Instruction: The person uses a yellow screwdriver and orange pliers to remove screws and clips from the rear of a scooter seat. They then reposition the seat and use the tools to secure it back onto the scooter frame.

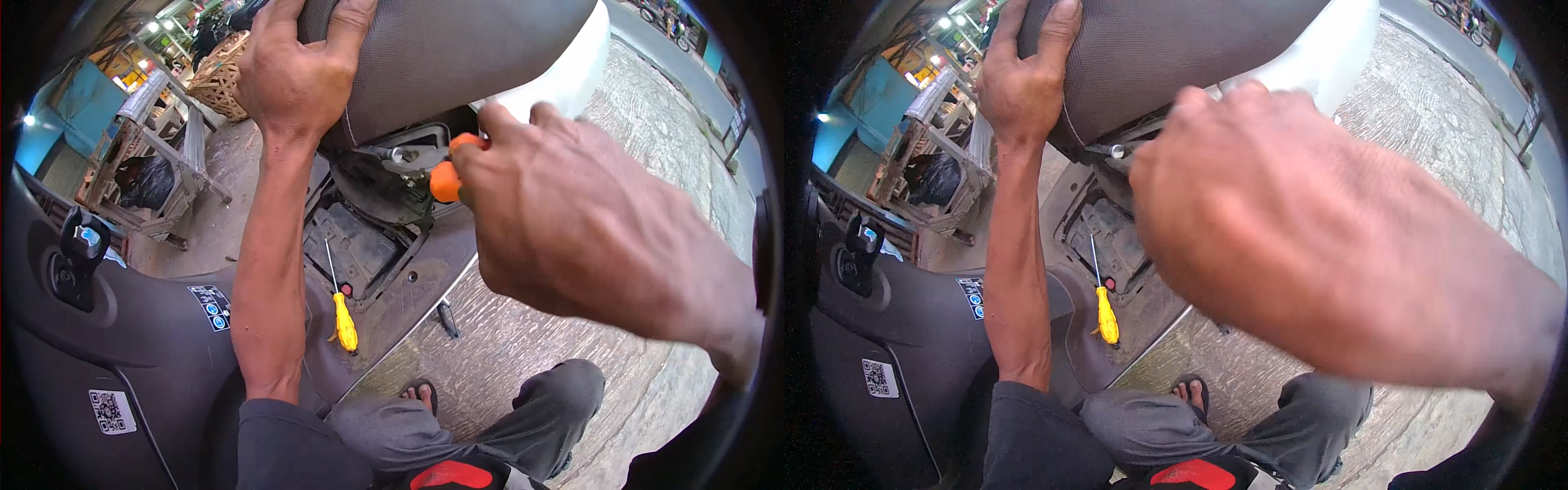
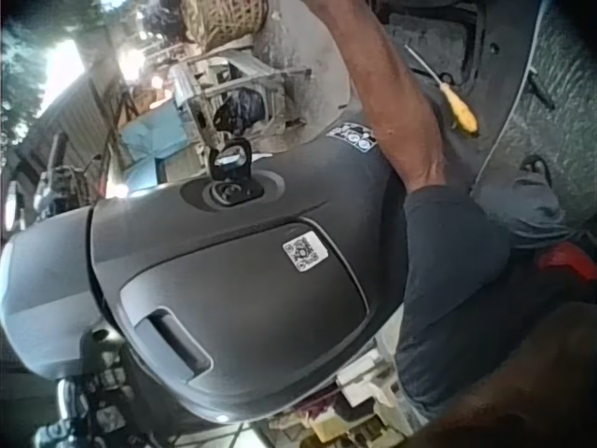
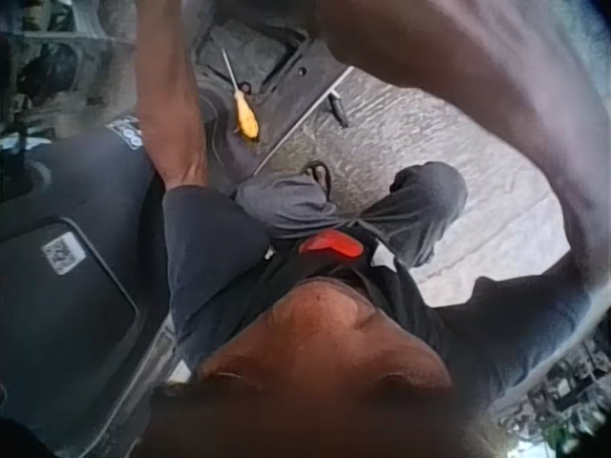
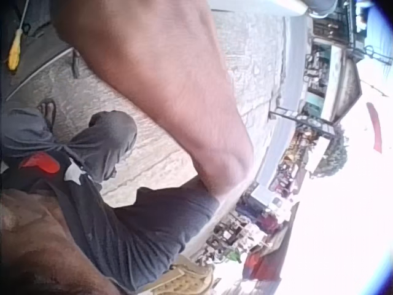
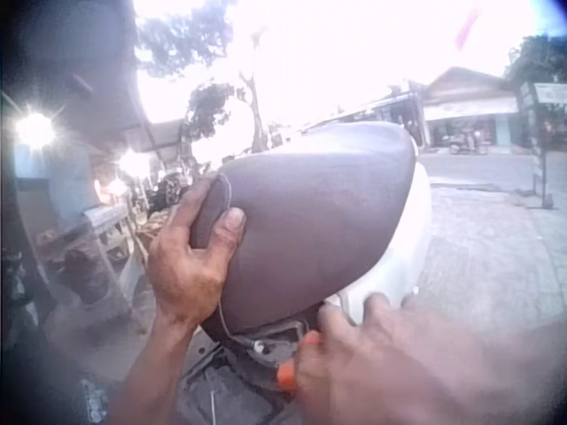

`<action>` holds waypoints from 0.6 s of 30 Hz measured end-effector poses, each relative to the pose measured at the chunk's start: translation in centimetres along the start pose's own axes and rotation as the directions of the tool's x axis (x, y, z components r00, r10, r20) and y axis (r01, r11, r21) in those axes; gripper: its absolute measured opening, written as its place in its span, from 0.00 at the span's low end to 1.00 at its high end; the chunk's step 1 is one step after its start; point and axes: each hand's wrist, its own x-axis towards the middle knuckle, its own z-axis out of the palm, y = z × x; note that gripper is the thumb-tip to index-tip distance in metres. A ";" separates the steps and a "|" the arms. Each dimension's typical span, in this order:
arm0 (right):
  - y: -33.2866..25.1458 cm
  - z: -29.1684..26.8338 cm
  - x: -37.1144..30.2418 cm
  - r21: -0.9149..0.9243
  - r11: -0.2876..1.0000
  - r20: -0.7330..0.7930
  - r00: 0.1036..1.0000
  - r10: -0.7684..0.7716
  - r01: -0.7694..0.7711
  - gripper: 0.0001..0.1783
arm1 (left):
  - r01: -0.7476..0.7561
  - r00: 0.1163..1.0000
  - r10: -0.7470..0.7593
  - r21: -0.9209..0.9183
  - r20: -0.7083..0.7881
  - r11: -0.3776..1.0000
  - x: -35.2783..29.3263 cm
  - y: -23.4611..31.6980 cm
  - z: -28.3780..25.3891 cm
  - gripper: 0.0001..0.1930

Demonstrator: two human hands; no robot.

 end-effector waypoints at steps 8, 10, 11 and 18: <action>3.0 4.6 1.0 0.394 0.918 0.115 0.988 -0.100 0.047 0.24 | 0.059 0.998 -0.059 0.024 0.028 0.998 0.0 1.2 -0.2 0.30; 2.3 5.1 0.6 0.313 0.946 0.038 0.995 -0.096 0.080 0.24 | -0.005 1.000 0.006 0.023 -0.030 1.000 0.0 0.1 0.6 0.29; 1.3 5.5 0.3 0.171 0.983 -0.003 0.998 -0.063 0.063 0.24 | -0.009 1.000 0.009 0.023 -0.029 1.000 -0.1 -0.3 0.6 0.29; 1.3 3.5 2.4 0.472 0.872 0.316 0.948 -0.033 -0.126 0.22 | -0.007 1.000 0.008 0.102 -0.004 0.995 0.0 -0.2 -0.1 0.29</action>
